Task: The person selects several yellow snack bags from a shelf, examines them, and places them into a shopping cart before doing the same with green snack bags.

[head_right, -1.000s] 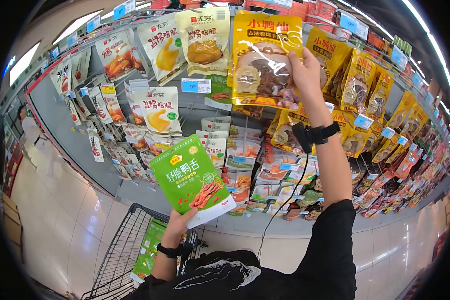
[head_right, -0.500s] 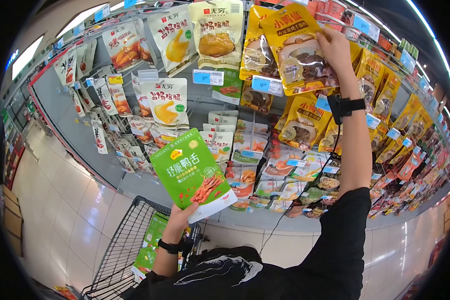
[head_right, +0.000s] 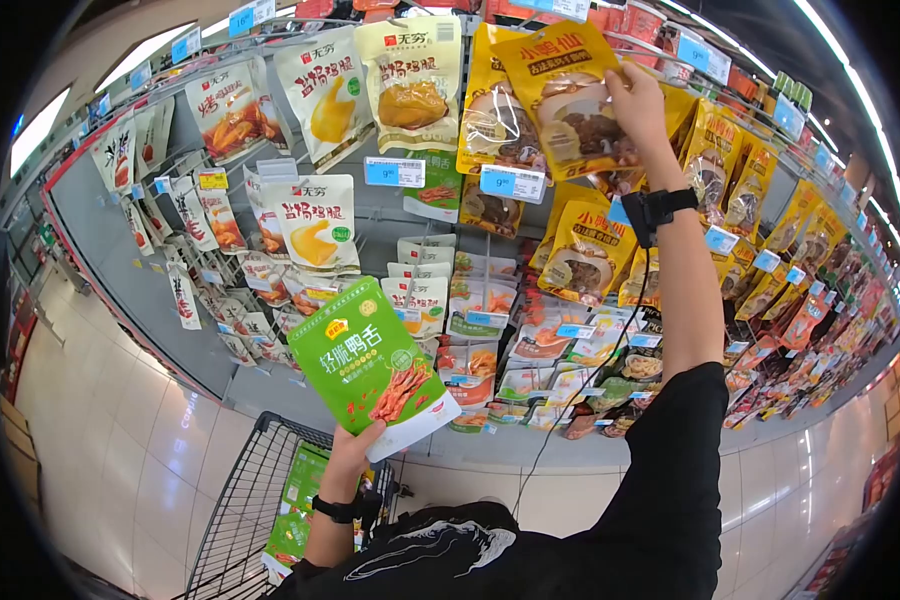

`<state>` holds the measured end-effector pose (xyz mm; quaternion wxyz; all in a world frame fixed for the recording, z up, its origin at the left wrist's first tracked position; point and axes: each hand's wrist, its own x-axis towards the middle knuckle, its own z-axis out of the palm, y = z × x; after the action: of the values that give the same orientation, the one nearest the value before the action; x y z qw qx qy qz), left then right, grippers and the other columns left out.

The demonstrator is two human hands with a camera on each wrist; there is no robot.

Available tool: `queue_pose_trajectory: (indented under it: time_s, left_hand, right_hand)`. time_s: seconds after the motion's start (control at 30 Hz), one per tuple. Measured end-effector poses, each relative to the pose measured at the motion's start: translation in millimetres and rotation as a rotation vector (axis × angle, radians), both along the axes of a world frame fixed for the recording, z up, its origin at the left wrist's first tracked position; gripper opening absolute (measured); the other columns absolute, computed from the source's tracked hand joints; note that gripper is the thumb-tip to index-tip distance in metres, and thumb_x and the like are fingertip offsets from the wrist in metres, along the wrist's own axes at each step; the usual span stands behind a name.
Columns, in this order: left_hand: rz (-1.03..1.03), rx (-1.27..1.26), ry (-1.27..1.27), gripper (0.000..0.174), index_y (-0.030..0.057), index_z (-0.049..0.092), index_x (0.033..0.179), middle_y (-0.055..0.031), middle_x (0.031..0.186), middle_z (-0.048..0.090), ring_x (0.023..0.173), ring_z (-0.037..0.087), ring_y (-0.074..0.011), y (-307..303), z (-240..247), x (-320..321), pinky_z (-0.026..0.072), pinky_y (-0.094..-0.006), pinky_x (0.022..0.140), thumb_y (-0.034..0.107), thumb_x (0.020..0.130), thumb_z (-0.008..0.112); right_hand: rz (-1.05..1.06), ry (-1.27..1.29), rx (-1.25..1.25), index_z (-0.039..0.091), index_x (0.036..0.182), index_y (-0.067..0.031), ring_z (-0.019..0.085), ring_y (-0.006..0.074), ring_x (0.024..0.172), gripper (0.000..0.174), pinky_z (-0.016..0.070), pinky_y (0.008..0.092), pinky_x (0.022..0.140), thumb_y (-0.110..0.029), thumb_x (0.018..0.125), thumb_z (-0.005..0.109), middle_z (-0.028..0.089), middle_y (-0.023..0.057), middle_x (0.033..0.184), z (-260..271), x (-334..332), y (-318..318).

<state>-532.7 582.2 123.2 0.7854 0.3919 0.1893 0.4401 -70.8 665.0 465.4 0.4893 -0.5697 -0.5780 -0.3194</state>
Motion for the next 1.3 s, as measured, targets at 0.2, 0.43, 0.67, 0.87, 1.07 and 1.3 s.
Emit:
queue_pose_trajectory:
  time_s: [0.2, 0.43, 0.67, 0.87, 1.07, 1.3]
  left_hand:
    - [-0.062, 0.037, -0.001, 0.04, -0.0044, 0.039, 0.12, -0.0184, 0.108, 0.055, 0.082, 0.062, -0.0279, 5.2, -13.9, -0.2, 0.0561, -0.0394, 0.061, -0.003, 0.082, 0.053]
    - [-0.006, -0.012, -0.008, 0.038, -0.0042, 0.042, 0.117, -0.0156, 0.104, 0.057, 0.078, 0.063, -0.0238, -1.2, -6.5, 5.9, 0.0548, -0.0348, 0.061, -0.002, 0.082, 0.055]
    - [0.087, -0.004, 0.04, 0.038, -0.0027, 0.045, 0.116, -0.0124, 0.105, 0.057, 0.079, 0.061, -0.0199, 3.4, -29.2, 0.8, 0.0533, -0.0328, 0.063, 0.001, 0.081, 0.058]
    - [-0.013, 0.035, 0.083, 0.035, -0.0024, 0.05, 0.114, -0.0075, 0.104, 0.058, 0.095, 0.052, -0.013, 6.5, -20.4, -6.4, 0.0442, -0.0262, 0.08, 0.007, 0.082, 0.061]
    - [-0.138, 0.172, 0.298, 0.041, -0.0003, 0.05, 0.117, -0.0044, 0.11, 0.056, 0.098, 0.05, -0.0114, 27.5, -29.1, 4.1, 0.0405, -0.0274, 0.086, 0.007, 0.079, 0.064]
    - [-0.107, 0.032, 0.345, 0.023, 0.0018, 0.059, 0.104, -0.003, 0.087, 0.062, 0.075, 0.057, -0.0064, 76.8, -26.3, 23.6, 0.0467, -0.0206, 0.061, 0.015, 0.086, 0.057]
  right_hand:
    - [0.311, 0.567, -0.091, 0.058, 0.091, 0.0005, 0.043, 0.0066, 0.045, 0.018, 0.0324, 0.0244, 0.041, -0.015, 0.087, 0.052, 0.052, 0.0008, 0.059, -20.8, -32.1, 8.8]
    - [0.596, 0.878, -0.054, 0.056, 0.092, 0.0004, 0.051, 0.0097, 0.063, 0.015, 0.0397, 0.0245, 0.054, -0.012, 0.087, 0.05, 0.057, 0.004, 0.076, -54.3, -33.5, 42.3]
    - [0.241, 0.56, 0.123, 0.036, 0.125, 0.0032, 0.043, 0.0263, 0.116, 0.055, 0.035, 0.0347, 0.095, -0.013, 0.079, 0.061, 0.045, 0.0192, 0.123, -54.2, -58.3, 24.0]
    - [0.508, 0.278, -0.315, 0.046, 0.12, -0.0016, 0.056, 0.0186, 0.097, 0.034, 0.0424, 0.0303, 0.088, -0.005, 0.086, 0.051, 0.056, 0.0108, 0.108, -152.5, -187.4, -61.0]
    - [1.019, 0.904, -0.948, 0.045, 0.12, 0.0004, 0.055, 0.0059, 0.086, 0.034, 0.0433, 0.02, 0.072, -0.003, 0.087, 0.053, 0.06, 0.0041, 0.1, -266.4, -239.5, -57.3]
    - [0.855, 0.887, -0.943, 0.052, 0.11, 0.0017, 0.056, 0.0044, 0.081, 0.023, 0.0429, 0.0184, 0.07, -0.002, 0.088, 0.051, 0.062, 0.0031, 0.097, -264.9, -206.5, -19.8]
